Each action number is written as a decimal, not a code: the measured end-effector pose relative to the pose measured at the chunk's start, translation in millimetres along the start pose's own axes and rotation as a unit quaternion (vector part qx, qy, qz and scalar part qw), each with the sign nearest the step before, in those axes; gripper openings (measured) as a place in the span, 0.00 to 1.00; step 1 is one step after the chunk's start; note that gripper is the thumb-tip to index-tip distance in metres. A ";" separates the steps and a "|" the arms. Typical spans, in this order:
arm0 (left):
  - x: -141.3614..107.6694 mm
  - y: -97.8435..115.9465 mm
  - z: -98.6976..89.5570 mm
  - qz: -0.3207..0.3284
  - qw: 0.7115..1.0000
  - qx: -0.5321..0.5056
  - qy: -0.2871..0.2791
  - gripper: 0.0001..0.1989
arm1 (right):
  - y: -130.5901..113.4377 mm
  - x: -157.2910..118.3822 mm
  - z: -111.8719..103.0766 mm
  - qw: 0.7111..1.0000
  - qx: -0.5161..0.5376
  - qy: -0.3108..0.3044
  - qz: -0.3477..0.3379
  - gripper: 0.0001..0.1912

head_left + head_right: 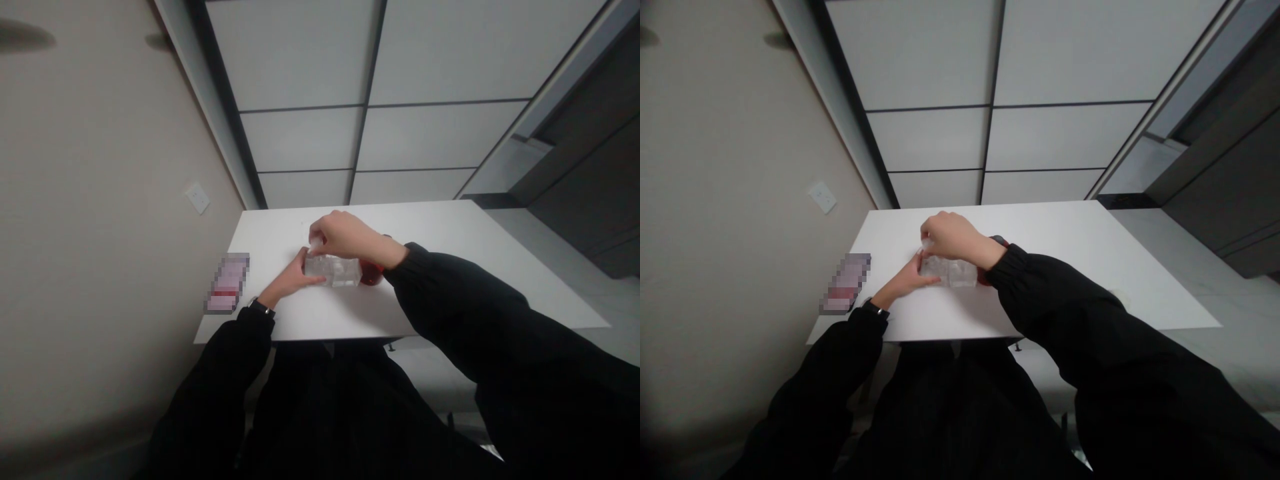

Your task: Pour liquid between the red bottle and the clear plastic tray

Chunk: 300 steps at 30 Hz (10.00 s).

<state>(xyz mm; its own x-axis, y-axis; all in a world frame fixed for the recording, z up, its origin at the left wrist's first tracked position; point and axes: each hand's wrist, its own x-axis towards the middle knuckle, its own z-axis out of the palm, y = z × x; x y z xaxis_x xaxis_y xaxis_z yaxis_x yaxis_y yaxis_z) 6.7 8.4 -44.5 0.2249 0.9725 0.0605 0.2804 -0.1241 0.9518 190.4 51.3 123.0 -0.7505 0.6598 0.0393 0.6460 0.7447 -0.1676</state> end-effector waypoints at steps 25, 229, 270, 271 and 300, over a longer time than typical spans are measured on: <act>-2.5 4.3 1.2 -0.008 0.999 -0.040 -0.010 0.37 | 10.2 1.6 -5.5 1.000 0.003 -0.001 -0.016 0.11; 12.5 67.9 23.4 0.128 0.959 0.250 -0.032 0.44 | 13.2 -121.0 139.7 0.926 0.257 0.162 0.224 0.28; 13.7 57.4 20.8 0.130 0.960 0.247 0.004 0.55 | 18.3 -121.0 136.9 0.910 0.325 0.118 0.229 0.30; 13.8 57.1 20.9 0.145 0.960 0.242 -0.002 0.56 | 18.5 -121.0 136.5 0.910 0.327 0.116 0.227 0.30; 15.0 58.1 20.9 0.194 0.940 0.279 -0.033 0.43 | 18.1 -122.8 127.8 0.910 0.325 0.098 0.237 0.28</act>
<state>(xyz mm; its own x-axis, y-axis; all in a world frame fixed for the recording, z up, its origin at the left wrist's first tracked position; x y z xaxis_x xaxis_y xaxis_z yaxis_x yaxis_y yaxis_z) 45.9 11.7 5.4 0.4636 0.8210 0.3333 0.6070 -0.5683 0.5556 276.4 -29.1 -10.8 -0.3291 0.9440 -0.0243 0.6234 0.1979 -0.7564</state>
